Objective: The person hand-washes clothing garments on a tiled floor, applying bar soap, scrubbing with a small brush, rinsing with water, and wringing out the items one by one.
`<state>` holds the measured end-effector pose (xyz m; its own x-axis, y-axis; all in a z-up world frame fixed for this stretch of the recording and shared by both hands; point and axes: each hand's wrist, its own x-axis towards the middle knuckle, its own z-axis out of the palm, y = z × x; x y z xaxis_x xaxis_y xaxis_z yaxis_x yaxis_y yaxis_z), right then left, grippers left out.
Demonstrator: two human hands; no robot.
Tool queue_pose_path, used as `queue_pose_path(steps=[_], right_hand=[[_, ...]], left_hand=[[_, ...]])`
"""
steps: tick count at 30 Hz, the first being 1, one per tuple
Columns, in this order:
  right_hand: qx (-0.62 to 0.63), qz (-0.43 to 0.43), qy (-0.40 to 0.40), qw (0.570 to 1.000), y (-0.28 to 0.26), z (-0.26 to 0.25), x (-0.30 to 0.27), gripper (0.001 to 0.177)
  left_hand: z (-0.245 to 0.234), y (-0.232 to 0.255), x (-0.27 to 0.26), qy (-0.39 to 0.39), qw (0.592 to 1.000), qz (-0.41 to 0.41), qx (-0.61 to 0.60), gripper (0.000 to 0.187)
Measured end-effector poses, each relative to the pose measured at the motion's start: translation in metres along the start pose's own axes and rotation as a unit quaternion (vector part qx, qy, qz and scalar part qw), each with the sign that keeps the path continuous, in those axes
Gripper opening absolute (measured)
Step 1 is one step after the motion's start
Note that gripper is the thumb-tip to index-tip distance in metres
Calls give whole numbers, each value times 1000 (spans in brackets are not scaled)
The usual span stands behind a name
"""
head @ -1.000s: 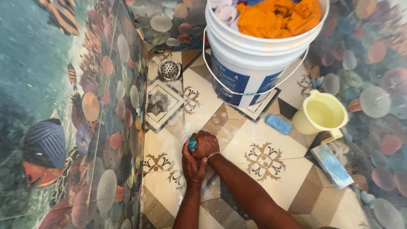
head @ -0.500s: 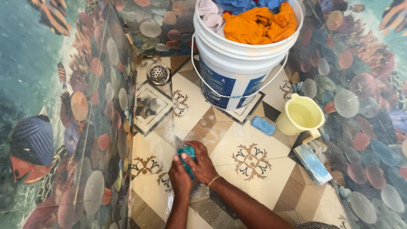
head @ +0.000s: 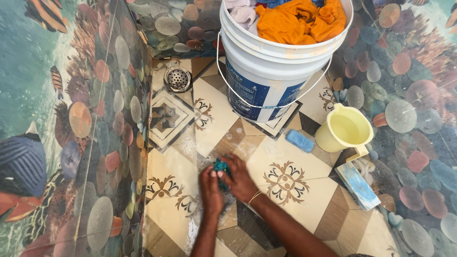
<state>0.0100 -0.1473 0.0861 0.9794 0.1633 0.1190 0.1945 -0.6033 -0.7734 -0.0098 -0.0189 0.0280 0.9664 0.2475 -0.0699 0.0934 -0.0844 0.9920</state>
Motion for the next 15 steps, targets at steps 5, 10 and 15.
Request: queue_pose_path(steps=[5, 10, 15], right_hand=[[-80, 108, 24, 991, 12, 36, -10, 36], [-94, 4, 121, 988, 35, 47, 7, 33], [-174, 92, 65, 978, 30, 39, 30, 38]], left_hand=[[18, -24, 1, 53, 968, 103, 222, 35], [21, -10, 16, 53, 953, 184, 234, 34], [20, -6, 35, 44, 931, 122, 342, 33]])
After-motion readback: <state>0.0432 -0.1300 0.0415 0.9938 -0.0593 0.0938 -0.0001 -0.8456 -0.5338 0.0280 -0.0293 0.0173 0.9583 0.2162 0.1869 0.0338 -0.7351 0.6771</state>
